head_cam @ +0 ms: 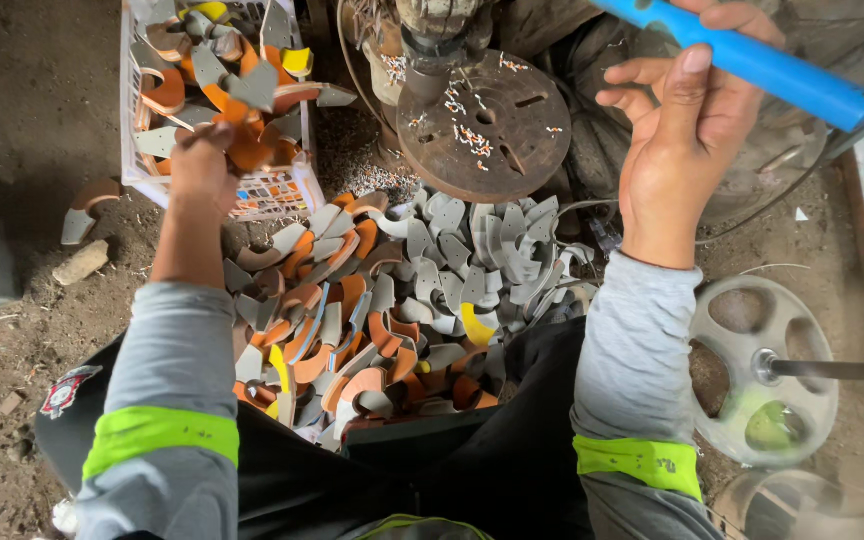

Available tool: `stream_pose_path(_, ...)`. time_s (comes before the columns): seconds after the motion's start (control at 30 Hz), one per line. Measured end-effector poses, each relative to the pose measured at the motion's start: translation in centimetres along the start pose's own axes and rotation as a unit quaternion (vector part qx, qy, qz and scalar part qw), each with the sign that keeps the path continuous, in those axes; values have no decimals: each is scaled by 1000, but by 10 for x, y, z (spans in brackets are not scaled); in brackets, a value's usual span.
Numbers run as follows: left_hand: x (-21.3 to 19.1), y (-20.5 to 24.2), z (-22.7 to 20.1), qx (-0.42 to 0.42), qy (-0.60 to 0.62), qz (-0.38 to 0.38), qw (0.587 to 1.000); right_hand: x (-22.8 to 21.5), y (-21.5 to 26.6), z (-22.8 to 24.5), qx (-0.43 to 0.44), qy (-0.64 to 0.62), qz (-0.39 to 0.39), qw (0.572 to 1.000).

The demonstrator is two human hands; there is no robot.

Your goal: The person sits on the floor and repeatedly picks up orange and gray shoe sole parts, places them under a drill press, and activates the drill using a blue lever to create holes. Finished parts are placed into a white plastic crate.

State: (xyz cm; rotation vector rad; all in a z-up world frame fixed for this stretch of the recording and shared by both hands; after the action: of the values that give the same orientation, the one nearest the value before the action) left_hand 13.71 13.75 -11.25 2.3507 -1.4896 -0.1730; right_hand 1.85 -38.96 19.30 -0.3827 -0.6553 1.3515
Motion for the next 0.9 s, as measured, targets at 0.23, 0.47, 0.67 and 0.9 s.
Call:
stream_pose_path(0.23,17,46,95,125,-410,17,903,-14,-1,-13,7,-13,-24,1000)
stream_pose_path(0.47,97,167,277,108,-655,224,714,-9,-1,-8,-16,-5,-12,1000)
stream_pose_path(0.67,100,186,329,-39,-741,159,652,-8,-1,-12,4,-9,-21,1000)
stream_pose_path(0.9,128,188,261,126,-631,162,748,-4,-2,-6,-15,-11,-7,1000)
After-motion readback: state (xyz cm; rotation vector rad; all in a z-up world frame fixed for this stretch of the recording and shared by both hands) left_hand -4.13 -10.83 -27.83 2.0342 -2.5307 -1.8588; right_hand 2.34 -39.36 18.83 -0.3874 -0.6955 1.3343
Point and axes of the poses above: each hand's wrist, its own y-axis away from the middle knuckle, its own x-axis out of the palm, z = x × y, the point moved 10 cm from there along -y, towards the middle knuckle, and after that the axes turned 1 degree about -y, right-handed, at the moved point
